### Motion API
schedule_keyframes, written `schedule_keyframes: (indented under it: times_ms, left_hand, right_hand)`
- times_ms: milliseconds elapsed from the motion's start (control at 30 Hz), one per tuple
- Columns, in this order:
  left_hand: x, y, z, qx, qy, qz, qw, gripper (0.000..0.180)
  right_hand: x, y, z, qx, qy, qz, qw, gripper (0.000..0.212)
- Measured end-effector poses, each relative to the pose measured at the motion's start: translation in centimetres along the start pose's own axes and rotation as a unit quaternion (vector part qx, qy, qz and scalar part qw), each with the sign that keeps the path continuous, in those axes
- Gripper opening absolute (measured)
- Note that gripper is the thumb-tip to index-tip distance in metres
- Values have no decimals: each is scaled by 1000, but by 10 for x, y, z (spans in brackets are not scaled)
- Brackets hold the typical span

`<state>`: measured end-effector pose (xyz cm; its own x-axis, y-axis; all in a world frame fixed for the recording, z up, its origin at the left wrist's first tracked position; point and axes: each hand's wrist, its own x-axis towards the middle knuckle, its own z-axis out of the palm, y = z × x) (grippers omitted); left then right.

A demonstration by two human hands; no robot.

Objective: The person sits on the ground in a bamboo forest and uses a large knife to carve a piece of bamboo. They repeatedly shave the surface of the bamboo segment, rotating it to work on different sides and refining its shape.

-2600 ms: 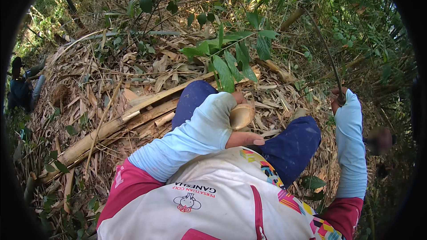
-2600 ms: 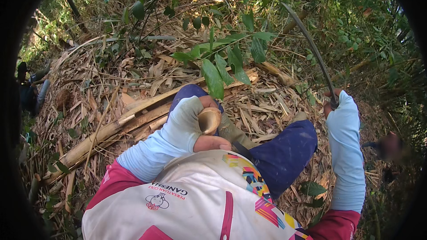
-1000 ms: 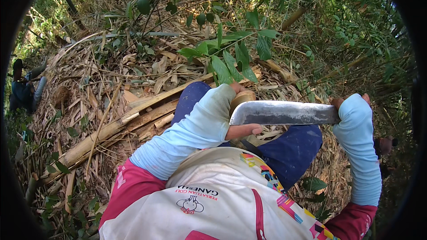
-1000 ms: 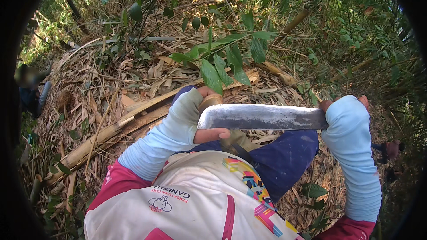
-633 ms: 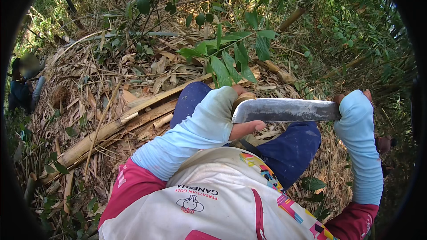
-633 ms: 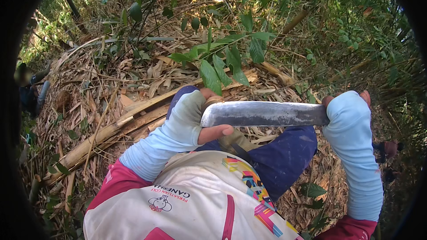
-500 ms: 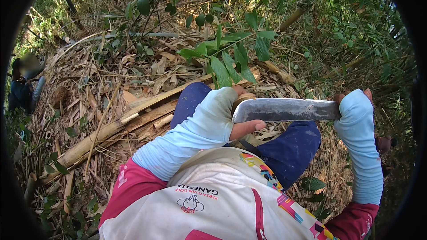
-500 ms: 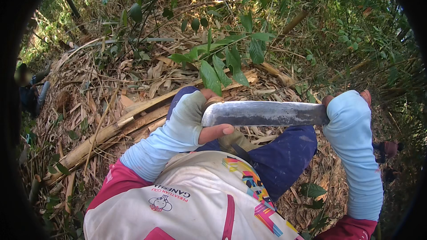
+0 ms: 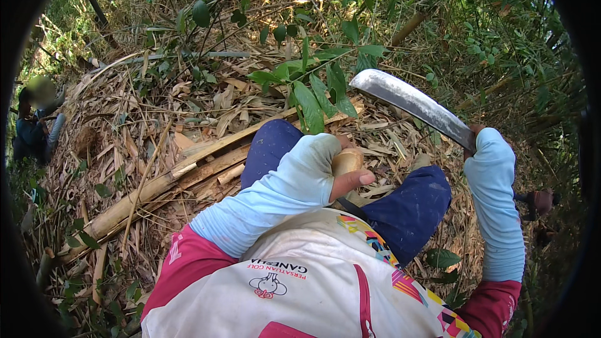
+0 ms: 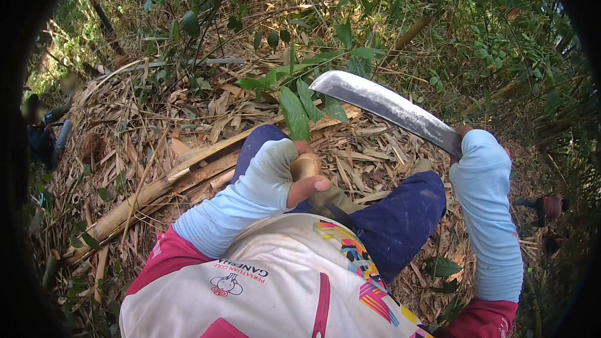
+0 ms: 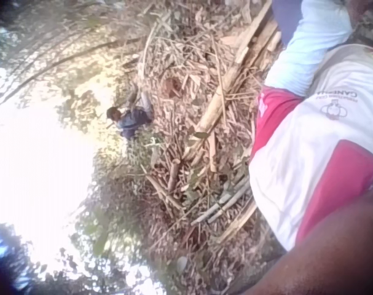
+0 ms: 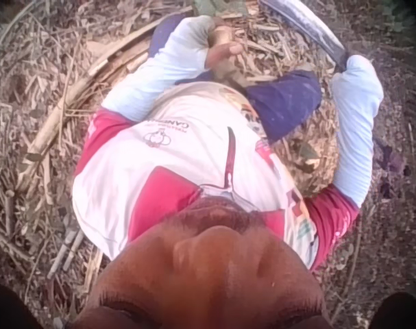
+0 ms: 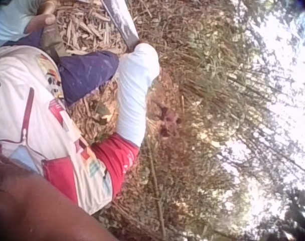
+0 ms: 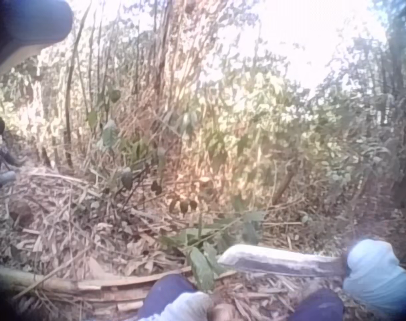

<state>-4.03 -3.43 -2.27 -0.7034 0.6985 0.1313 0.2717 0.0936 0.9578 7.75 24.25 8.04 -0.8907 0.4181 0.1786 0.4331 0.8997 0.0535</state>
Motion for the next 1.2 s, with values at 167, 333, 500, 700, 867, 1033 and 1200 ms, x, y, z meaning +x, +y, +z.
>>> schedule_keyframes:
  times_ms: [167, 333, 500, 700, 867, 1033, 1200]
  left_hand:
    - [10, -3, -10, 91, 8, -51, 994, 87]
    - [32, -39, -30, -113, 61, 7, 992, 76]
    - [30, -63, -59, -215, 105, -27, 970, 79]
    - [28, -102, -92, -390, 140, -40, 909, 61]
    - [16, -125, -113, -530, 96, -7, 842, 56]
    - [2, -112, -109, -542, 128, 6, 830, 63]
    - [0, -103, -106, -458, 123, 25, 880, 70]
  right_hand:
    - [-2, 55, 63, 153, -17, 58, 986, 42]
    - [-21, 55, 82, 468, -117, 139, 865, 63]
    - [-32, 49, 131, 609, -118, 161, 768, 83]
    - [-44, 9, 178, 700, -173, 243, 649, 84]
    - [-57, -15, 196, 712, -250, 263, 601, 85]
    - [-62, -15, 203, 690, -227, 189, 661, 86]
    - [-69, -30, 183, 638, -133, 55, 756, 86]
